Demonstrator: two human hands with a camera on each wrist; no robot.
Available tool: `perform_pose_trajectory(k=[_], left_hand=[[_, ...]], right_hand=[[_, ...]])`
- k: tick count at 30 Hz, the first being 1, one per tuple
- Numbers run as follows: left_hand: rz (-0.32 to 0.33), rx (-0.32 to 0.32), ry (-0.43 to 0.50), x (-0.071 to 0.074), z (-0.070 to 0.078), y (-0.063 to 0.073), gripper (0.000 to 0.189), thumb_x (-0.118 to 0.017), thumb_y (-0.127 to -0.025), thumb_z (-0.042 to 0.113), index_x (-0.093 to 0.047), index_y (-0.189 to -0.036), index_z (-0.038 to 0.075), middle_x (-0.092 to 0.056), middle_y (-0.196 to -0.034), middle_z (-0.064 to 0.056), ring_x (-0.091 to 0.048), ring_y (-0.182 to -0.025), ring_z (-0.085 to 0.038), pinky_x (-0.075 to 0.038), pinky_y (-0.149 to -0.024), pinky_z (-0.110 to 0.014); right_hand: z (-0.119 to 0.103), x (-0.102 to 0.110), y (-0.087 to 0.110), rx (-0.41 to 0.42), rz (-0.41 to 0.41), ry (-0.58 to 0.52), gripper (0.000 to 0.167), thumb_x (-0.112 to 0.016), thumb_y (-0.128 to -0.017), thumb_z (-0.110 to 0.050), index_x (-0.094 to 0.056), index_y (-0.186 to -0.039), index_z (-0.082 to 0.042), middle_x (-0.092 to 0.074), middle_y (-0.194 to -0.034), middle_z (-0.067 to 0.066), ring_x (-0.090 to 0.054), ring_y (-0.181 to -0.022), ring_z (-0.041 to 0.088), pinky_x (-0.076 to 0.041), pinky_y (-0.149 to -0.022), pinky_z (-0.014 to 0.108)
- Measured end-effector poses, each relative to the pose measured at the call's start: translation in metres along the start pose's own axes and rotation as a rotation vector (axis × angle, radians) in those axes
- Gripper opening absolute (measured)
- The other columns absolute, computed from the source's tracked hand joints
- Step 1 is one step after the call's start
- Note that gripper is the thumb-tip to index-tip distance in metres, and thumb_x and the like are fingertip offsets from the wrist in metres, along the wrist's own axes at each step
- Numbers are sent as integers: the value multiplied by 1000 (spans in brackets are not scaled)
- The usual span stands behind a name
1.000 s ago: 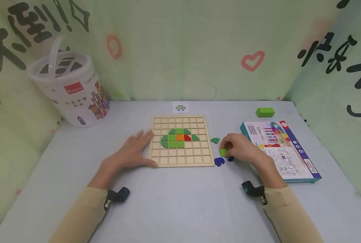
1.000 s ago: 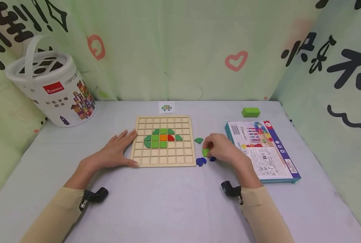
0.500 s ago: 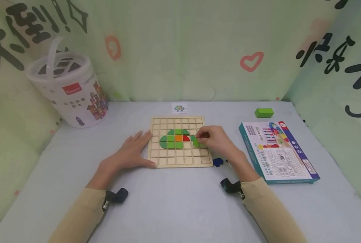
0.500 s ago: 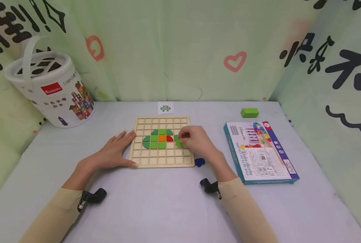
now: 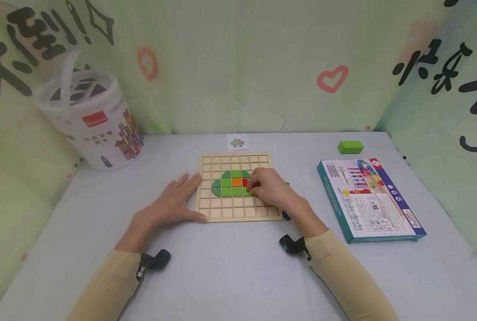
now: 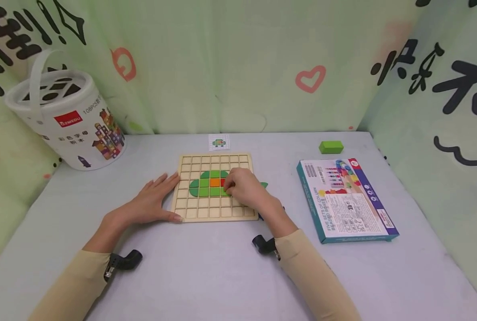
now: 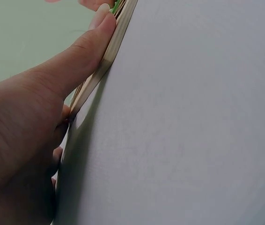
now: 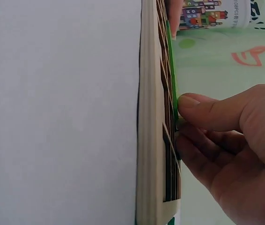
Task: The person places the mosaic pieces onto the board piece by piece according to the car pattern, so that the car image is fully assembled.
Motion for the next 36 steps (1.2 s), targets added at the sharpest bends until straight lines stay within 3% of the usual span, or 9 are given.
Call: perform_pose_trajectory(k=[5,12,18,27,33,36], left_hand=[[0,-5,-1,-1,0,-1,126,-76,-69,70,-12,-161,13,-11,-169,-3,-3,-157,-34,-4,-125,-59],[14,-14,-12,-2,1,-1,125,-76,-70,69,-13,-161,11,-12,-169,-4,-4,-156,-35,-5,-125,-60],[11,-9,-9,1,3,0,125,-77,-69,69,-14,-160,11,-12,-169,-4,-4,-157,-34,-4,-126,-58],[7,-6,-5,1,2,1,126,-76,-69,71,-13,-161,12,-11,-169,-4,-3,-157,-34,-4,-126,-58],[9,-6,-9,0,1,0,126,-76,-68,71,-13,-161,12,-11,-169,-3,-3,-157,-34,-4,-126,-58],[4,0,-8,-1,1,-1,126,-76,-68,71,-13,-161,13,-11,-169,-3,-3,-157,-34,-3,-126,-58]], right_hand=[[4,6,5,-2,-29,23,12,-68,-88,0,-79,-88,-7,-68,-93,4,-61,-86,20,-55,-79,33],[37,40,21,-144,17,105,24,-62,-90,-1,-74,-110,-3,-68,-102,10,-59,-90,24,-52,-77,35],[66,47,28,-245,-7,146,35,-64,-89,-3,-69,-124,-3,-63,-108,11,-56,-92,25,-48,-73,31],[68,44,28,-197,-53,134,20,-70,-87,-3,-76,-106,-2,-65,-95,9,-55,-84,21,-48,-71,29],[63,48,29,-201,-41,126,8,-67,-87,-3,-70,-90,-9,-67,-89,7,-56,-81,22,-47,-69,31],[59,47,29,-195,-22,56,9,-66,-87,-4,-69,-94,-10,-66,-88,7,-55,-81,23,-46,-68,31]])
Point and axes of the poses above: each hand's wrist, its own y-axis away from the middle knuckle, its own x-axis out of the back of the hand, z = x × y, the point moved 6 cm from there along -y, towards the middle knuckle
